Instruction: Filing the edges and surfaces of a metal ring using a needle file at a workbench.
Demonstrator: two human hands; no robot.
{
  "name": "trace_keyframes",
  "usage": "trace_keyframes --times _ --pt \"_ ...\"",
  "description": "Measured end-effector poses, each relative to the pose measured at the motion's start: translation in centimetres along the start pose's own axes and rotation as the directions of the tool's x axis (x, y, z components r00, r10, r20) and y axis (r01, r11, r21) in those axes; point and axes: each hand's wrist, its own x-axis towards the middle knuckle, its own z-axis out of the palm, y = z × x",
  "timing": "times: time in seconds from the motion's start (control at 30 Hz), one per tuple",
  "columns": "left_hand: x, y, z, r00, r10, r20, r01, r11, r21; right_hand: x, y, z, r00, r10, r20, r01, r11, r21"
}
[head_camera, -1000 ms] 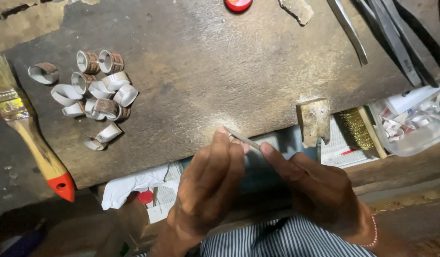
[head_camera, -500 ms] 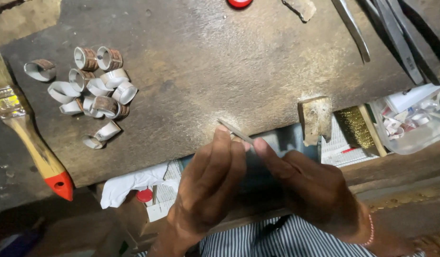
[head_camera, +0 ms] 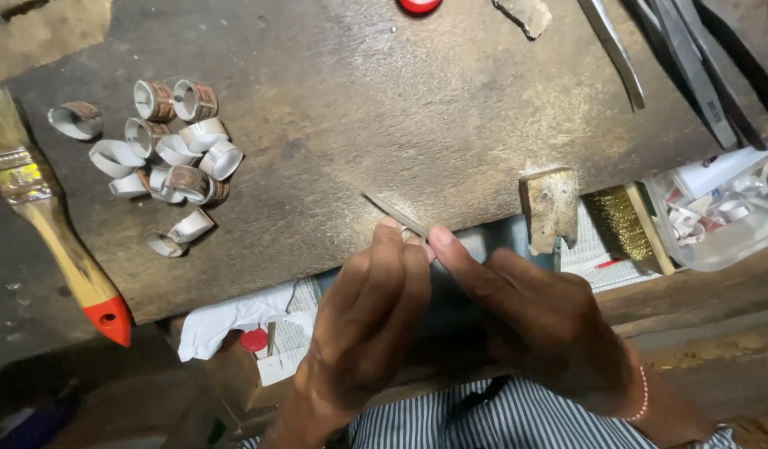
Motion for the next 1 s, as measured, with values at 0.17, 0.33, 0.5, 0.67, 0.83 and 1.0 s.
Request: trace_keyframes --times 0.17,0.33,0.5,0.67,0.83,1.0 --pt "0.2 0.3 0.4 0.998 0.025 -0.064 -0.021 0.997 0.069 0.7 -0.8 -0.6 0.993 0.059 -0.098 -0.059 0.998 0.004" --pt "-0.1 -0.2 0.6 0.998 0.014 -0.054 -0.013 1.000 0.012 -1.8 0.2 0.0 0.994 0.071 -0.083 -0.074 0.997 -0.028" --pt "-0.4 0.2 0.2 1.000 -0.013 0.010 0.013 1.000 0.019 1.4 -0.3 -0.4 0.995 0.093 0.042 -0.098 0.986 0.137" --pt "-0.4 0.1 0.3 0.998 -0.012 -0.056 0.015 0.999 0.047 -0.6 -0.4 -0.1 0.994 0.102 -0.045 -0.103 0.995 -0.020" --pt "-0.4 -0.1 0.0 1.000 0.016 -0.026 -0.016 1.000 0.016 -0.2 0.0 0.0 0.995 -0.055 -0.078 0.048 0.995 -0.092" --pt "-0.2 0.5 0.1 0.992 -0.078 -0.098 0.079 0.997 0.011 1.8 -0.8 -0.4 1.000 0.024 -0.017 -0.023 0.998 0.055"
